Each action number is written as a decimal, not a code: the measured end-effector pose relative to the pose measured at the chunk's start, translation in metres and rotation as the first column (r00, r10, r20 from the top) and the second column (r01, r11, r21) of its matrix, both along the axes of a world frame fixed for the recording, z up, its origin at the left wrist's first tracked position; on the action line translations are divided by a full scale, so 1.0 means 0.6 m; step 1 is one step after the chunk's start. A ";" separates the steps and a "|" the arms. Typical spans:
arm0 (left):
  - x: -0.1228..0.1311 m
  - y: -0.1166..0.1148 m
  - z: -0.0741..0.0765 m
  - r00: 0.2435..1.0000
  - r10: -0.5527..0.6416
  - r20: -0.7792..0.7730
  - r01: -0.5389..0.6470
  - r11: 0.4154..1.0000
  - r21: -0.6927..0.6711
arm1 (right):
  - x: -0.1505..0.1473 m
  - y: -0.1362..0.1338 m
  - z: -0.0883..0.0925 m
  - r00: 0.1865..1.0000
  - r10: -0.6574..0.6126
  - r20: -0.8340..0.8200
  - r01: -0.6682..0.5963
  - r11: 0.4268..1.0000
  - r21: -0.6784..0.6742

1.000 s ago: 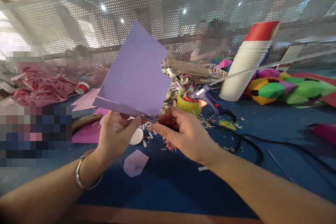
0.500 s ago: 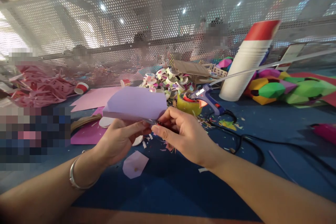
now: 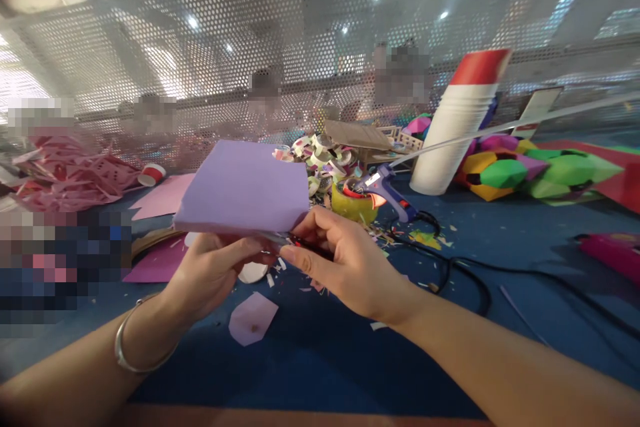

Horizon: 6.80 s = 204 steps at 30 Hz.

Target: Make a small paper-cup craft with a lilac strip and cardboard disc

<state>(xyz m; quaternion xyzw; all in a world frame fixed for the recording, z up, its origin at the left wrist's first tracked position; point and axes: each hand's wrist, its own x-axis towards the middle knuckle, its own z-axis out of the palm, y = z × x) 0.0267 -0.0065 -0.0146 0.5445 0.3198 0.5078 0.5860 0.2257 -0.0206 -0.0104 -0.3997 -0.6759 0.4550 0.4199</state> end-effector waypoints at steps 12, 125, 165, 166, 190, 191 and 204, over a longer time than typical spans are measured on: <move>0.003 -0.001 0.011 0.997 0.007 0.080 -0.006 1.000 -0.015 | 0.005 -0.002 0.001 0.999 -0.007 -0.043 0.008 0.999 0.033; 0.014 -0.008 0.010 0.994 0.039 0.105 -0.026 0.992 -0.120 | -0.006 -0.003 -0.003 0.995 -0.093 0.046 0.090 0.993 0.077; 0.006 -0.006 0.009 1.000 -0.023 0.006 0.023 0.995 -0.099 | -0.010 -0.002 -0.005 0.994 -0.100 0.044 0.096 0.992 0.083; 0.005 -0.005 0.010 1.000 -0.011 0.011 0.012 0.995 -0.101 | -0.009 -0.002 -0.004 0.994 -0.100 0.046 0.096 0.992 0.084; 0.010 -0.002 0.006 0.989 -0.139 0.048 0.144 0.978 -0.152 | -0.008 -0.002 -0.007 0.995 -0.090 0.043 0.085 0.991 0.101; 0.011 -0.001 0.007 0.990 -0.137 0.041 0.141 0.978 -0.154 | -0.007 -0.002 -0.008 0.995 -0.091 0.048 0.086 0.991 0.105; 0.018 -0.001 0.000 0.987 -0.156 0.033 0.160 0.968 -0.191 | -0.004 0.005 -0.016 0.995 -0.084 0.056 0.079 0.993 0.082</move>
